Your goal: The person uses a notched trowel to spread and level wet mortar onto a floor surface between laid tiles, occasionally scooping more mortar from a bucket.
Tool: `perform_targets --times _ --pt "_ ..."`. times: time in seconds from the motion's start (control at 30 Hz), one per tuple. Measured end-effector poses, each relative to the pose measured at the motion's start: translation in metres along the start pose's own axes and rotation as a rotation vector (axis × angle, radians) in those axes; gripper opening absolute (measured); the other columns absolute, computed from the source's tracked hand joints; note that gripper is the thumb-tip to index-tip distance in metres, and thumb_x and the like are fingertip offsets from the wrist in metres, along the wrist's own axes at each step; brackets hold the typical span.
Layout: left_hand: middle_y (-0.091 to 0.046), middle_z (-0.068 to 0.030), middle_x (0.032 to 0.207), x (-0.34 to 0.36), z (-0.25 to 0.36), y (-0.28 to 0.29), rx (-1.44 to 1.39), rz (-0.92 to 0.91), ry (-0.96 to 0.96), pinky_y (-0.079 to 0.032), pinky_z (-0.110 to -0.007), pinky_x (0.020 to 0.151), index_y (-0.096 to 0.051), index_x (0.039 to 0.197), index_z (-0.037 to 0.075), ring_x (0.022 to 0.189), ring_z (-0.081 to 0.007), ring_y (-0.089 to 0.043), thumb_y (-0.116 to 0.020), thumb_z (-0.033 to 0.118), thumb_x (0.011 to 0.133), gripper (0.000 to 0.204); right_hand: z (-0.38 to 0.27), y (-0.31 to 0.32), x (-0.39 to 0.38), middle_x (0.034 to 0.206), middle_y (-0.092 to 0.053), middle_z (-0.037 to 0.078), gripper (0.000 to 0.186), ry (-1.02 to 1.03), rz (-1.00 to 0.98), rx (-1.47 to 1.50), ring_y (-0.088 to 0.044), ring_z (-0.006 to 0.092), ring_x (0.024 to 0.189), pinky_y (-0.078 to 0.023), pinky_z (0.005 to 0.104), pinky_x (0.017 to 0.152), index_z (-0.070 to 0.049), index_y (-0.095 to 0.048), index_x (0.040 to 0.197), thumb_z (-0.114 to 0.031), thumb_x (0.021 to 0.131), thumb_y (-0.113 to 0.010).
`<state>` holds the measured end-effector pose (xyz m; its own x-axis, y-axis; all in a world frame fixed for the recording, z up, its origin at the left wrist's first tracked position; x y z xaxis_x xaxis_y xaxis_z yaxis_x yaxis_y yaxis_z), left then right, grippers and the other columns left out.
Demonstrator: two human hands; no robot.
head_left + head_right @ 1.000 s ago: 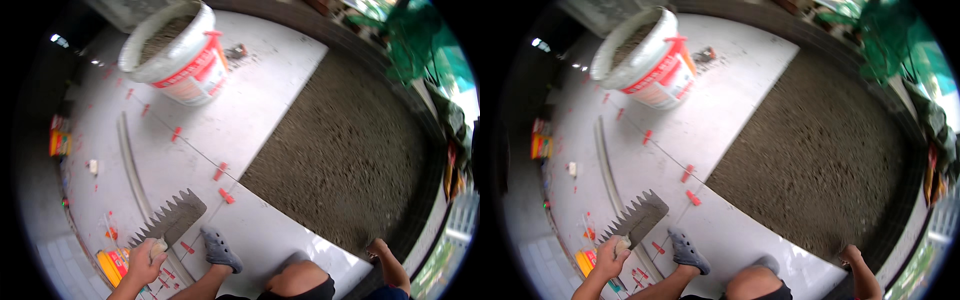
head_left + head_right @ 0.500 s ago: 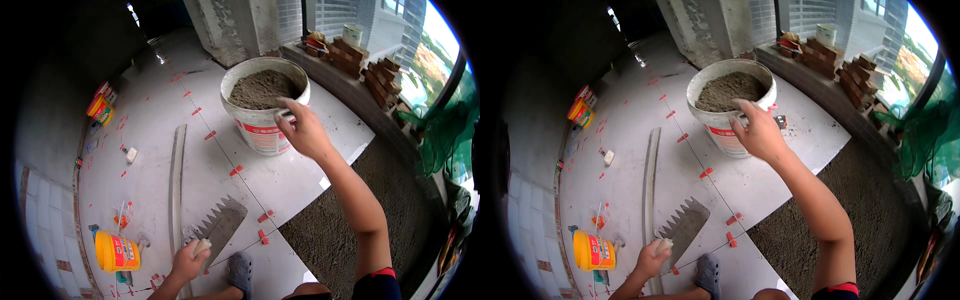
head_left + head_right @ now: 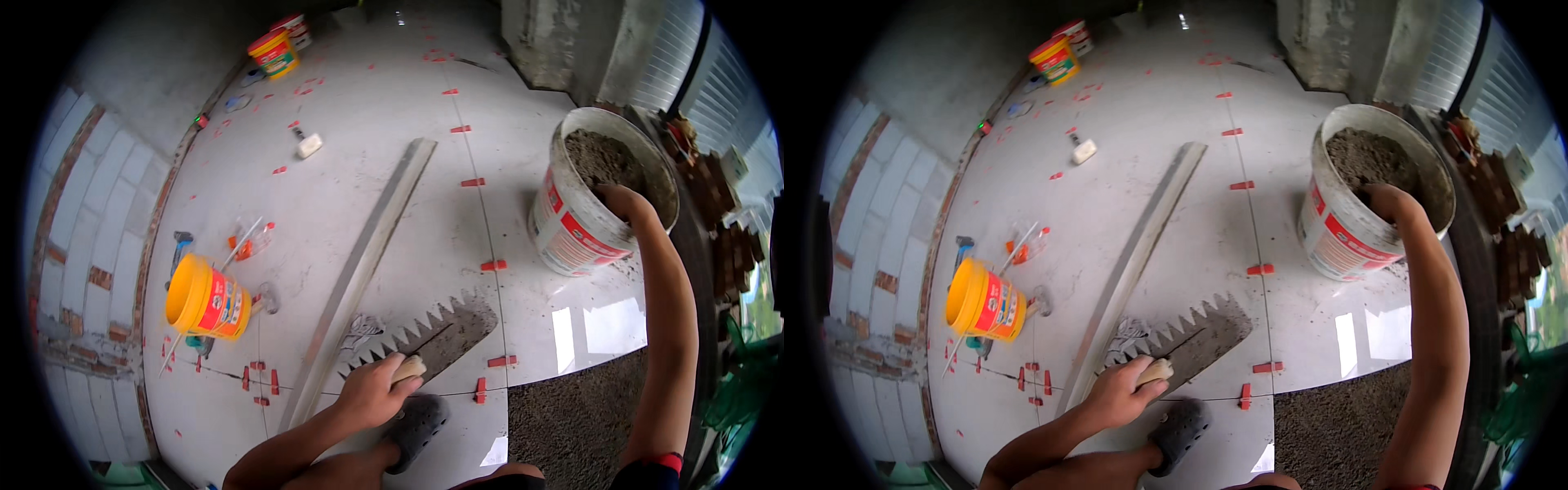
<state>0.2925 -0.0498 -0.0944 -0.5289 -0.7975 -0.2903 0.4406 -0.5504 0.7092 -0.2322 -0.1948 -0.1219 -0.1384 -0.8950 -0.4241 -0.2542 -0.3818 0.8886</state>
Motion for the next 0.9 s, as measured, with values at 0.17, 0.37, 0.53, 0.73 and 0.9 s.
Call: perform_targets --times 0.17,0.37,0.53,0.73,0.9 --pt "-0.066 -0.0213 0.084 -0.005 0.000 -0.009 0.064 -0.042 0.019 -0.048 -0.047 0.067 -0.055 0.109 0.003 0.080 -0.0415 -0.063 -0.061 0.040 0.088 0.044 0.014 0.035 -0.005 0.109 -0.066 0.022 0.046 -0.051 0.426 0.140 -0.065 0.0360 0.100 -0.049 0.0394 0.088 -0.005 -0.061 0.121 -0.027 0.082 -0.069" --pt "-0.066 -0.0217 0.085 0.005 0.038 -0.020 0.024 -0.126 -0.005 -0.049 -0.047 0.069 -0.058 0.106 0.003 0.083 -0.0421 -0.063 -0.064 0.035 0.087 0.037 0.011 0.067 -0.072 0.075 -0.055 0.002 0.015 0.118 0.560 1.762 -0.049 0.0081 0.057 -0.036 0.0180 0.045 -0.010 -0.054 0.098 -0.024 0.095 -0.059" --pt "-0.066 -0.0144 0.080 0.020 0.073 -0.064 0.013 -0.204 -0.129 -0.049 -0.037 0.068 -0.060 0.107 0.001 0.075 -0.0262 -0.066 -0.065 0.021 0.085 0.030 0.038 0.025 -0.205 0.096 -0.057 0.010 0.019 0.389 0.522 2.043 -0.054 0.0109 0.072 -0.039 0.0161 0.045 -0.004 -0.052 0.105 -0.017 0.094 -0.061" --pt "-0.058 -0.0181 0.118 0.018 0.035 -0.128 0.025 -0.293 -0.213 -0.042 -0.034 0.095 -0.051 0.125 -0.008 0.108 -0.0226 -0.055 -0.061 0.016 0.090 0.044 0.082 -0.178 -0.447 0.094 -0.060 0.008 0.030 -0.048 0.570 1.946 -0.055 0.0078 0.072 -0.042 0.0161 0.052 0.001 -0.055 0.110 -0.023 0.093 -0.063" --pt "-0.060 -0.0062 0.093 0.018 0.051 -0.124 0.049 -0.625 -0.081 -0.044 -0.026 0.066 -0.057 0.118 -0.003 0.077 -0.0120 -0.054 -0.060 0.028 0.094 0.040 0.053 -0.382 -0.679 0.080 -0.059 0.000 0.026 -0.941 0.628 1.729 -0.052 0.0053 0.065 -0.043 0.0197 0.055 -0.008 -0.060 0.102 -0.032 0.094 -0.062"
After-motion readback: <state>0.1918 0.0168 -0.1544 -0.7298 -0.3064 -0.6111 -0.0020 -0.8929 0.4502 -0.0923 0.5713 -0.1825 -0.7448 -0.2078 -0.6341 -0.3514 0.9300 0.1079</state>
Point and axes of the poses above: each hand's wrist, its own x-axis towards the middle knuckle, its own y-axis out of the back of the hand, z = x × y, the point moved 7 cm from there along x, towards the middle knuckle
